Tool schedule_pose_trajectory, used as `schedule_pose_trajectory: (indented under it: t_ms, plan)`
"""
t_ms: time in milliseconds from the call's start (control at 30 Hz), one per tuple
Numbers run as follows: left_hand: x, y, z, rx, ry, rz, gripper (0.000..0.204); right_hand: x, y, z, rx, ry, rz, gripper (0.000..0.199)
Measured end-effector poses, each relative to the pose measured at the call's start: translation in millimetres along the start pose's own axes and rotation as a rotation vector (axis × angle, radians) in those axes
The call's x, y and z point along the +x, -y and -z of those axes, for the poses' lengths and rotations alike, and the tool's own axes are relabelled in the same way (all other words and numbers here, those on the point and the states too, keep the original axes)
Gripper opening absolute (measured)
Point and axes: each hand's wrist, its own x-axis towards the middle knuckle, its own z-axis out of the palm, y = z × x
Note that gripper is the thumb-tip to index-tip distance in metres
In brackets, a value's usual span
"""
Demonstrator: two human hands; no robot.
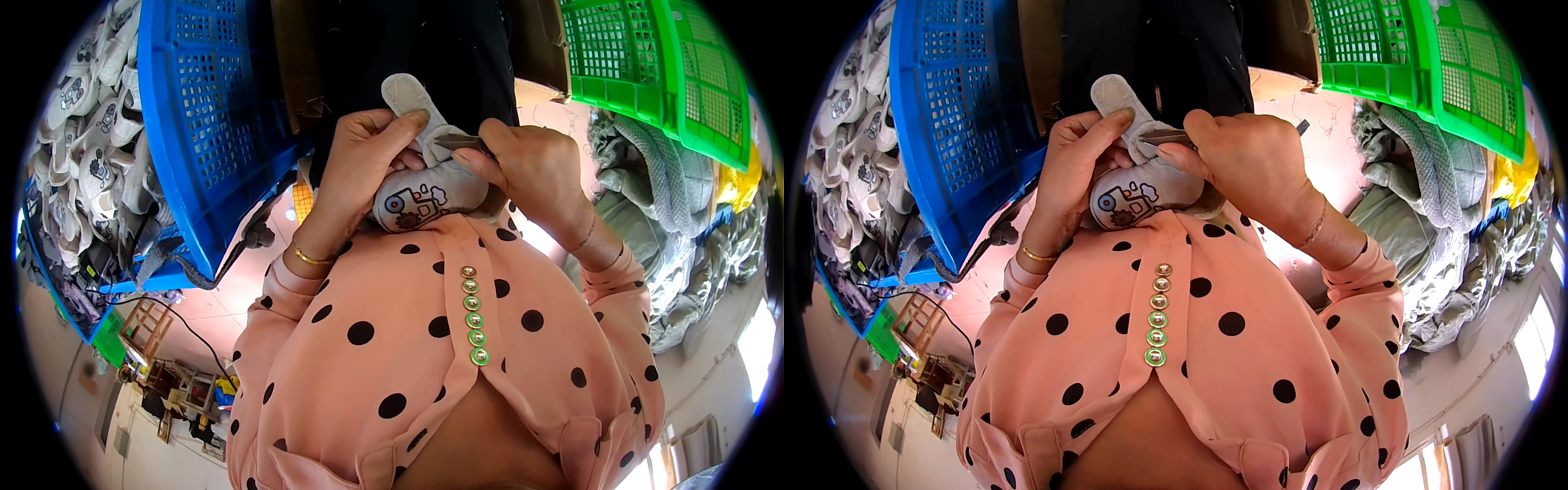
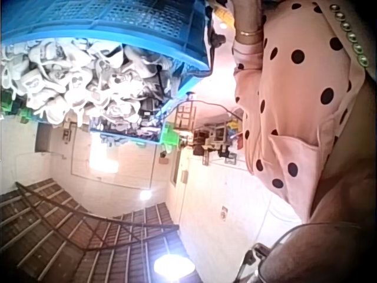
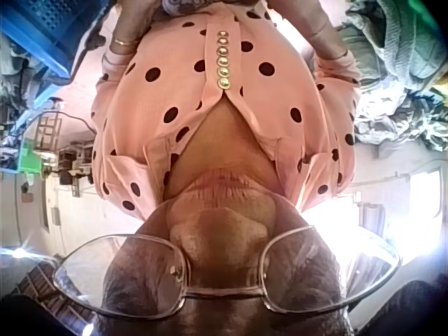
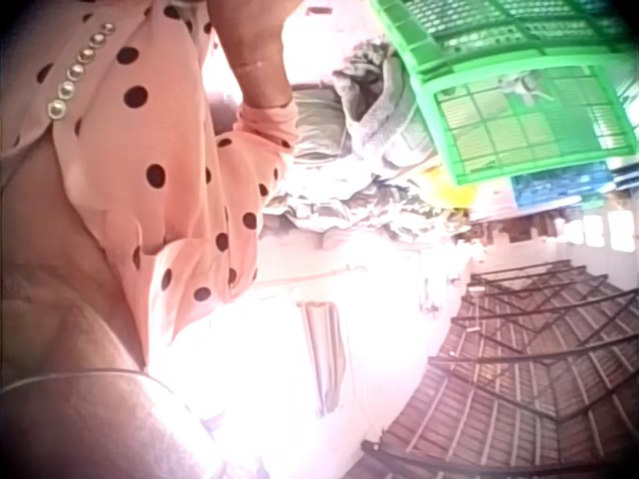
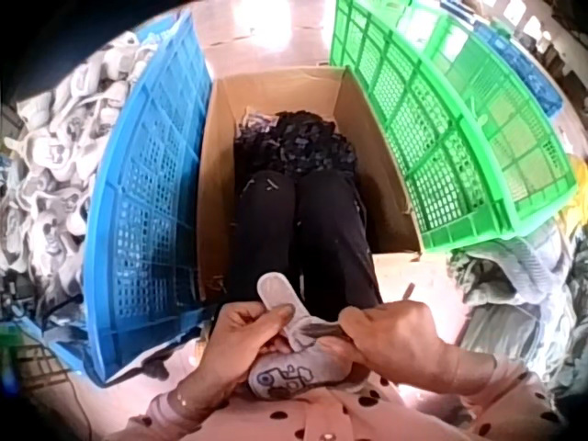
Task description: The person sits on the floor and uses a pair of scissors to trim loose threads and excess fabric from the edges of white slippers. They handle the slippers one at a time, picking them from a blue basket, performing the trimming, and then placing them into a green basket.
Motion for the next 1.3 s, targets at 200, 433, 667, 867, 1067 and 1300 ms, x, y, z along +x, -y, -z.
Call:
schedule_pose_trajectory:
  t_ms: [200,433,667,867,1067,1300]
  plan:
    - [0.4,2.0,0.9,-0.024,0.002,0.014,0.022,0.1,-0.7,-2.7,0.001,0.012,0.005,0.043]
    - [-1.1,1.9,0.1,-0.036,0.000,0.018,0.022,-1.1,0.0,-2.0,-0.009,-0.004,0.019,0.043]
    - [-1.3,5.0,2.2,-0.048,-0.009,-0.018,0.023,-2.2,-0.2,-2.2,-0.002,0.014,-0.003,0.043]
    - [-2.3,4.1,0.2,-0.042,-0.022,-0.014,0.023,0.0,1.8,-4.2,-0.008,0.002,0.011,0.043]
    - [-2.2,4.0,-0.1,-0.015,-0.014,-0.027,0.024,0.0,2.1,-5.4,-0.013,0.000,0.002,0.044]
    - [-2.2,4.0,-1.4,-0.026,-0.027,-0.016,0.023,0.5,5.5,-8.7,-0.059,-0.049,0.002,0.044]
